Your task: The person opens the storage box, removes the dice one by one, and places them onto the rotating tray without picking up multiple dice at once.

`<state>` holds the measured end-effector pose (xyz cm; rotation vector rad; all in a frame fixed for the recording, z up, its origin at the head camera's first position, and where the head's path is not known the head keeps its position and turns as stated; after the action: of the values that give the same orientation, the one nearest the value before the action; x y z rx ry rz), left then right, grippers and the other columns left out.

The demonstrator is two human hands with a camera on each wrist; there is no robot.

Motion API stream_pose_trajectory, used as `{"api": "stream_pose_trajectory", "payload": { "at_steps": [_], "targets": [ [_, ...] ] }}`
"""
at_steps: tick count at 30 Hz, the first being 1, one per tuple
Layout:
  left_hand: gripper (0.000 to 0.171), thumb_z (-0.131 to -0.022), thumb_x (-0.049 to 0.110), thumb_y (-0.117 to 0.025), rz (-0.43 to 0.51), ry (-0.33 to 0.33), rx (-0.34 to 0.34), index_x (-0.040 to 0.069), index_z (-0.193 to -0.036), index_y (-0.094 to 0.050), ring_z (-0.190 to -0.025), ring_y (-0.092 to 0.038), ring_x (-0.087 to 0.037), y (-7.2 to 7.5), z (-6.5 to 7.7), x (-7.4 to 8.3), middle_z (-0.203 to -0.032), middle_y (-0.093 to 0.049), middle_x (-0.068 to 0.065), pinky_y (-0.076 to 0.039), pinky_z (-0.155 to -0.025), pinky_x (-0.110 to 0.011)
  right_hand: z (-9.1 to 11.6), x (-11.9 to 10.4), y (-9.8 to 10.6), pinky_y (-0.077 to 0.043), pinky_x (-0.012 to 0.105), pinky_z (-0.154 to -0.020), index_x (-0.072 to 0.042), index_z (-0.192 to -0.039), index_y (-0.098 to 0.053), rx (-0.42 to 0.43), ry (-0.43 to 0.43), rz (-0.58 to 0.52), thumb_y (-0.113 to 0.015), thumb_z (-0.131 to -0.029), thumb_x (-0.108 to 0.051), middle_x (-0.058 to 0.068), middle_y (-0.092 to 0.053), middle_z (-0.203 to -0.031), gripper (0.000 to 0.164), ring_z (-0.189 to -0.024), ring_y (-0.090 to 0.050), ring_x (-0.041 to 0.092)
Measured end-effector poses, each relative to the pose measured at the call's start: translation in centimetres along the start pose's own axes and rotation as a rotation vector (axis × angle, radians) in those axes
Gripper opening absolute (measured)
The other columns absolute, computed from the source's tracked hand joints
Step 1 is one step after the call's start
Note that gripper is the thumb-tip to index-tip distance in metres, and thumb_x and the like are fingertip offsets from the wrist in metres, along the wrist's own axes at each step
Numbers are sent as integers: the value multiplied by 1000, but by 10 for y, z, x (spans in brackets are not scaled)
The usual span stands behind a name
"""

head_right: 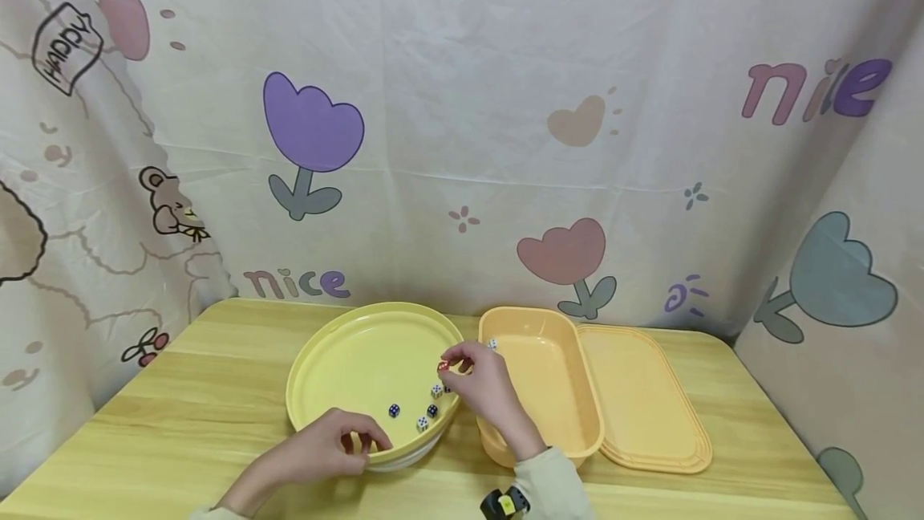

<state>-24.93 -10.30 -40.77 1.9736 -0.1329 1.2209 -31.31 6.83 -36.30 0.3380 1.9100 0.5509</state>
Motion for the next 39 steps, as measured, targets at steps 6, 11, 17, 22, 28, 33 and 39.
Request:
{"api": "stream_pose_trajectory", "payload": {
  "at_steps": [6, 11, 17, 22, 28, 33, 39],
  "targets": [
    [29, -75, -6, -61, 5, -9, 3, 12, -94, -72, -71, -51, 4, 0, 0, 1, -85, -63, 12, -48, -58, -20, 0, -1, 7, -49, 26, -67, -1, -93, -70, 71, 15, -20, -74, -78, 1, 3, -63, -85, 16, -78, -54, 17],
    [29, -75, -7, -60, 5, -17, 6, 12, -94, -72, -71, -51, 4, 0, 0, 2, -85, -63, 13, -48, -58, -20, -1, 0, 6, -49, 28, -69, 0, -95, -70, 51, 3, -23, -72, -80, 0, 4, -64, -88, 15, -79, -55, 17],
    [29, -75, -6, -61, 3, -8, -1, 12, -95, -72, -71, -52, 3, 0, 0, 2, -85, -63, 12, -48, -59, -20, -1, 0, 4, -50, 30, -72, 0, -96, -70, 27, -8, -23, -72, -81, -1, 5, -65, -90, 15, -81, -56, 18],
    [27, -75, -5, -62, 15, 1, -3, 10, -95, -72, -72, -53, 2, 0, 1, 2, -86, -64, 9, -48, -59, -20, 0, 0, 5, -50, 28, -70, -2, -95, -71, 33, -12, -26, -71, -82, -2, 3, -65, -89, 13, -80, -57, 16],
    [27, -75, -5, -62, 29, 19, -11, 10, -96, -72, -73, -53, 2, -1, 1, 2, -87, -65, 9, -48, -59, -20, -1, 1, 10, -51, 29, -73, -2, -97, -71, 30, -30, -31, -69, -84, -2, 2, -66, -89, 13, -82, -59, 15],
    [29, -75, -6, -61, 12, 17, -3, 11, -95, -72, -72, -53, 2, -1, 1, 2, -86, -64, 12, -49, -60, -21, -14, -4, 23, -52, 33, -74, 0, -100, -70, -2, -21, 10, -64, -85, 1, 6, -68, -92, 16, -86, -62, 20],
    [29, -75, -6, -60, 13, 19, 0, 10, -95, -72, -72, -53, 2, 0, 2, 2, -86, -63, 13, -49, -60, -22, -41, -2, 48, -51, 36, -77, 1, -105, -69, -26, -45, 61, -62, -88, -2, 11, -69, -99, 19, -93, -61, 25]
  ]
}}
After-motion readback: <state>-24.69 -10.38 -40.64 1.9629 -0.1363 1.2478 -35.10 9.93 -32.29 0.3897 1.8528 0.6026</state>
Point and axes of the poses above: each hand's wrist, its own z-axis away from the middle knuckle, its own y-axis out of the back of the hand, x = y × z, the point moved 9 cm from there along -z, towards the middle knuckle
